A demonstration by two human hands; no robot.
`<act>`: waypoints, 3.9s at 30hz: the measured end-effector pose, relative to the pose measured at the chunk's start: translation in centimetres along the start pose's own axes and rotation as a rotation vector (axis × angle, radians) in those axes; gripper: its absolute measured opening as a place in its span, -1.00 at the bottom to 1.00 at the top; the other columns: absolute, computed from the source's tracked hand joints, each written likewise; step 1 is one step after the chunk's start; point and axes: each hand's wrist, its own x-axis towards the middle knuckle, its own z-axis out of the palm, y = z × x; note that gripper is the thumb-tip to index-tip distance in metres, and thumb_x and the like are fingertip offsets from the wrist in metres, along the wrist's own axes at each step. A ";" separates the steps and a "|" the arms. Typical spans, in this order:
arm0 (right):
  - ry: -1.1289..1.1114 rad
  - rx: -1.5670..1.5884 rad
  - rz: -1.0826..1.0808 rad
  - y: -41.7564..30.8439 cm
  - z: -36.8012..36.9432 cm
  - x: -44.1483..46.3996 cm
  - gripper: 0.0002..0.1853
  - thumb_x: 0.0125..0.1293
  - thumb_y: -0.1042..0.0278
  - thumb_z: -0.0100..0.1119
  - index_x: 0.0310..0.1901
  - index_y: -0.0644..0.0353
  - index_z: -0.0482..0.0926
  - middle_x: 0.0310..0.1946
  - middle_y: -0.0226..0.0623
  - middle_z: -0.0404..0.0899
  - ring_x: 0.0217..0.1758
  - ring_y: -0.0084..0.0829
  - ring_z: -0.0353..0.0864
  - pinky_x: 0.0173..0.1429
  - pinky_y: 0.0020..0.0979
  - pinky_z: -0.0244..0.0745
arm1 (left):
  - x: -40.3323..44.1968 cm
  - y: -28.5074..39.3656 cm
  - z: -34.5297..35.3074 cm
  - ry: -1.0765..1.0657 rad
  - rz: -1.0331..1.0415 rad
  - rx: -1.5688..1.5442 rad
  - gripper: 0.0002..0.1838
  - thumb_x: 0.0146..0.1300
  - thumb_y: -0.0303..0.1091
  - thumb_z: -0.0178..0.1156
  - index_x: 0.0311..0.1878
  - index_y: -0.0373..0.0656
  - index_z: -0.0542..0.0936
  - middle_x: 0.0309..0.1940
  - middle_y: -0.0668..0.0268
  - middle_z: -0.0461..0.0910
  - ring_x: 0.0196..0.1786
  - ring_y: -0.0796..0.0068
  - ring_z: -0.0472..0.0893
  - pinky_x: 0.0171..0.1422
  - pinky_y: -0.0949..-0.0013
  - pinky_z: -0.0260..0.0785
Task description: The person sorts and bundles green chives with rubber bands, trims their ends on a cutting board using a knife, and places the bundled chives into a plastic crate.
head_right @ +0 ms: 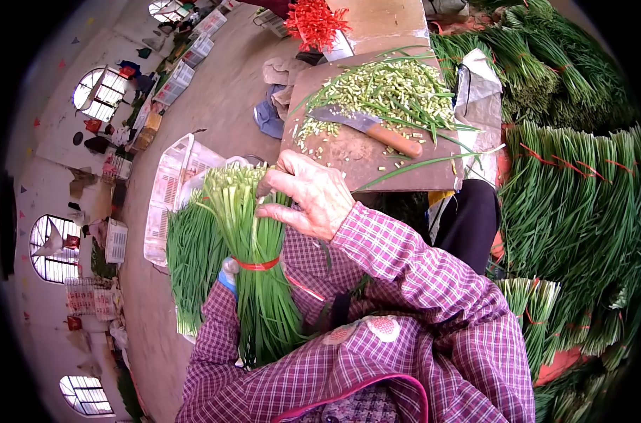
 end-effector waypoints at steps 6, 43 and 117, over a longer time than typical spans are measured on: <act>0.192 0.110 0.154 0.6 1.6 -0.2 -0.74 0.28 0.22 0.22 -0.33 0.26 0.44 -0.46 -0.26 0.35 -0.39 -0.33 0.45 -0.32 -0.34 0.35 | 0.2 -1.4 0.4 -0.006 0.028 -0.028 0.01 -0.22 -0.07 0.60 0.31 -0.29 0.36 0.14 0.14 0.55 0.12 0.26 0.60 0.23 0.20 0.48; -0.266 0.635 0.051 -10.0 10.4 6.4 -0.81 0.31 0.34 0.17 -0.24 0.32 0.54 -0.47 -0.18 0.58 -0.40 -0.33 0.58 -0.27 -0.35 0.47 | -18.3 4.0 3.2 0.008 0.916 0.193 0.10 -0.13 0.28 0.45 0.29 -0.37 0.26 -0.04 -0.09 0.48 -0.04 0.00 0.59 0.11 -0.03 0.50; -0.351 -0.001 0.154 3.9 7.9 0.4 -0.79 0.22 0.39 0.20 -0.12 0.22 0.54 -0.30 -0.07 0.63 -0.25 0.00 0.65 -0.20 -0.13 0.52 | -33.1 15.9 -2.1 1.698 -0.383 1.860 0.17 -0.37 -0.02 0.51 0.45 0.12 0.19 0.01 0.08 0.59 0.05 0.07 0.60 0.10 0.15 0.45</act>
